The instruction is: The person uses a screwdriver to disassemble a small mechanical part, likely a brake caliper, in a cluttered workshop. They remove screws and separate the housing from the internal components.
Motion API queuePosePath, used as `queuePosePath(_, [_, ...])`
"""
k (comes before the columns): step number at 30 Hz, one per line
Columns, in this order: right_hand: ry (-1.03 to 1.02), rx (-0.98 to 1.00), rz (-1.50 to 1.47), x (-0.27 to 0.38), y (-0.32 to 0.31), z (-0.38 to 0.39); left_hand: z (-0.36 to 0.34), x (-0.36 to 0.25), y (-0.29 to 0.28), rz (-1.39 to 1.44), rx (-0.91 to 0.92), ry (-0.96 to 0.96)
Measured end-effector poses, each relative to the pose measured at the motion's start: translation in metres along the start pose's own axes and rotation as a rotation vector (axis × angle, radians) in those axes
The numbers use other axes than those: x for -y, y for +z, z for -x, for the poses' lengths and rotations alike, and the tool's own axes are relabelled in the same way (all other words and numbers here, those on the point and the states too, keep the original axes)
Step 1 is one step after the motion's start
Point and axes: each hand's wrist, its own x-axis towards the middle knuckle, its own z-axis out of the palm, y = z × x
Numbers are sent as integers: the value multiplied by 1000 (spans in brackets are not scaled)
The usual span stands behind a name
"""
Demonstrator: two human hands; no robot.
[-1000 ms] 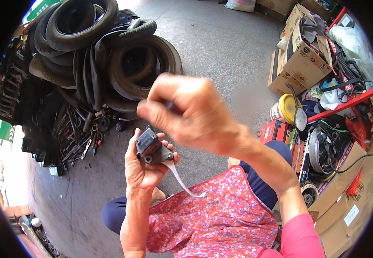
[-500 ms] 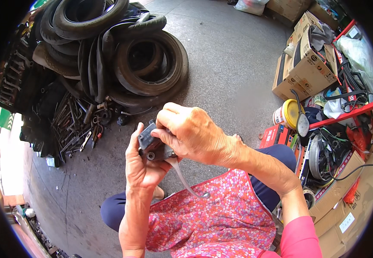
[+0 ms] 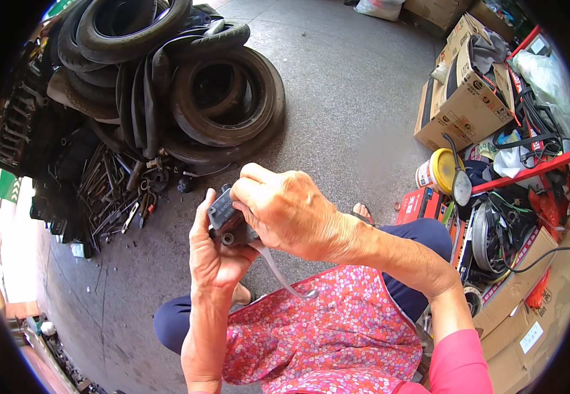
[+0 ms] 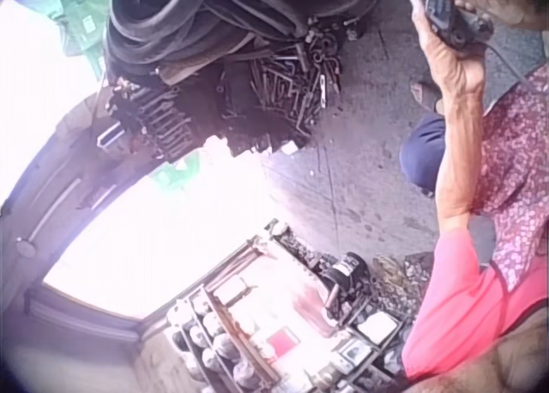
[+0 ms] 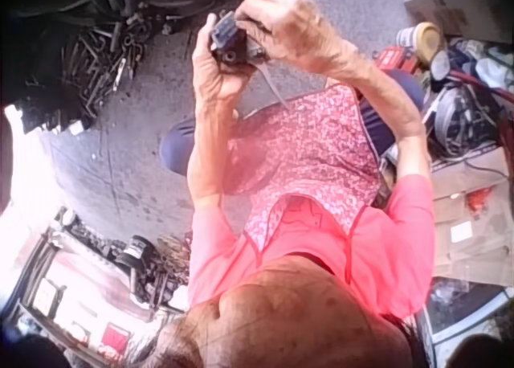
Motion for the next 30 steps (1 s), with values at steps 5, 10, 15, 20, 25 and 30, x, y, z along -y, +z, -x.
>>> queuePosePath(5, [-17, -40, -25, -3, 1, -1, -2, -1, -1, 35, -4, -7])
queuePosePath(10, [63, -23, 43, -1, 1, 1, -1, 1, -1, 23, 10, -12])
queuePosePath(15, [39, 19, 96, 3, -1, 1, -3, 1, -2, 12, 5, -12])
queuePosePath(20, [6, 40, 91, 0, -2, 2, -4, 2, -4, 25, -17, -22])
queuePosePath(25, [94, -53, 40, 4, 1, 2, -2, 2, 0, 22, -2, -15])
queuePosePath(30, [130, 27, 61, 2, -5, 1, -2, 1, -2, 28, 21, -17])
